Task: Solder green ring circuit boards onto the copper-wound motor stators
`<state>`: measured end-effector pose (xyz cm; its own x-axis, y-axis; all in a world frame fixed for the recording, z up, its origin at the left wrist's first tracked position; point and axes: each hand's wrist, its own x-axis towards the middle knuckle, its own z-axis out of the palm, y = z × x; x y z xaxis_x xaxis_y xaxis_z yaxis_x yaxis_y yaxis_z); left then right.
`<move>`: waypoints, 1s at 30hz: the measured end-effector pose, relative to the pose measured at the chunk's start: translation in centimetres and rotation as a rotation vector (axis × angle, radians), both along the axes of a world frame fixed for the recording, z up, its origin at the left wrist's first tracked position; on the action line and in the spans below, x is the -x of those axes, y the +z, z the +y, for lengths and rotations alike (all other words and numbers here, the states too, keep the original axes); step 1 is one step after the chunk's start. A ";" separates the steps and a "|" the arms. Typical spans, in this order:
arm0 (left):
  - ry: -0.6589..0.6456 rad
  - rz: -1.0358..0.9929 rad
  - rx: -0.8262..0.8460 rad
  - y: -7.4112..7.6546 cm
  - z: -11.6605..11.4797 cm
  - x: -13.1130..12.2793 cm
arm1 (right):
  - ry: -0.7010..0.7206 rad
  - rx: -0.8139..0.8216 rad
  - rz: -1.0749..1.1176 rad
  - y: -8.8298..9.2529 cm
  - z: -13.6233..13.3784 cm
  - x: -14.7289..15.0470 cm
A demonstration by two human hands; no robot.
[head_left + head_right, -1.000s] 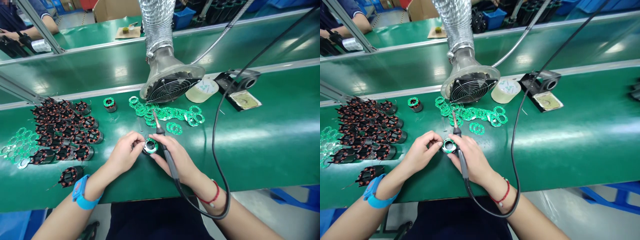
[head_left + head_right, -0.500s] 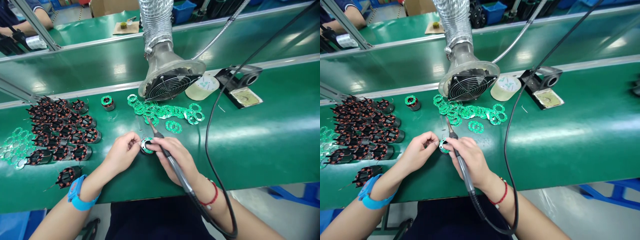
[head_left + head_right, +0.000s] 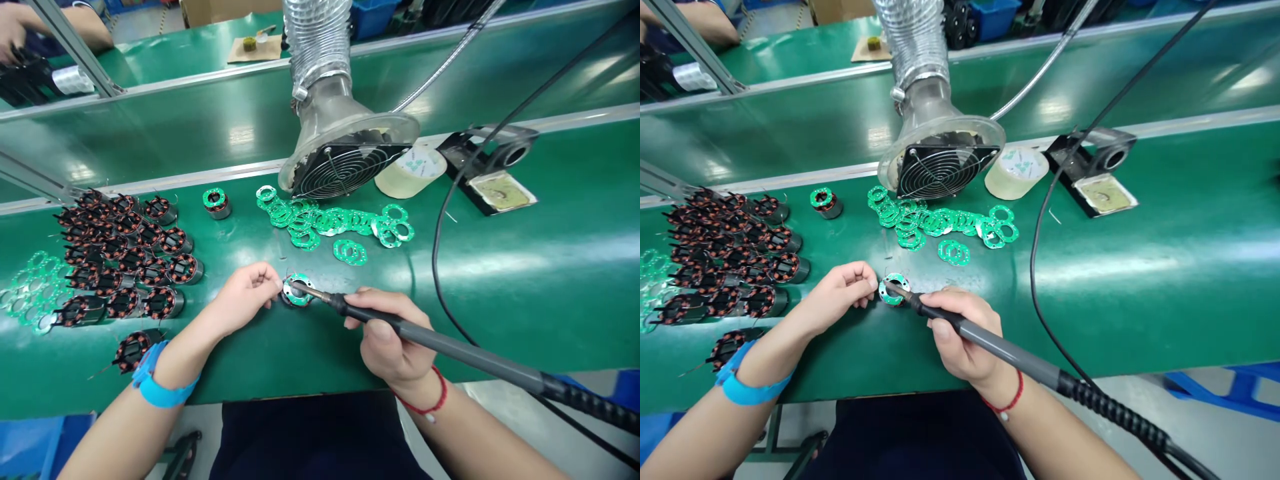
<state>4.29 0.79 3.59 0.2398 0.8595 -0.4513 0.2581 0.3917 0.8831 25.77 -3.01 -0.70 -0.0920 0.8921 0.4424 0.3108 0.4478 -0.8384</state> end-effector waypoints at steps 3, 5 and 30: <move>0.001 0.027 -0.032 -0.2 0.0 -0.1 | 0.037 -0.082 0.081 0.5 0.1 0.4; -0.003 0.053 -0.053 -0.4 -0.1 -0.1 | 0.031 -0.067 0.072 0.6 0.1 0.5; -0.027 0.214 -0.249 -0.5 -0.6 -0.3 | 0.167 0.192 -0.201 0.9 2.0 2.6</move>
<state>4.57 0.15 3.07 0.1864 0.9444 -0.2709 0.4555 0.1613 0.8755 23.17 -1.03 0.23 -0.3130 0.9225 0.2258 0.4145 0.3466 -0.8415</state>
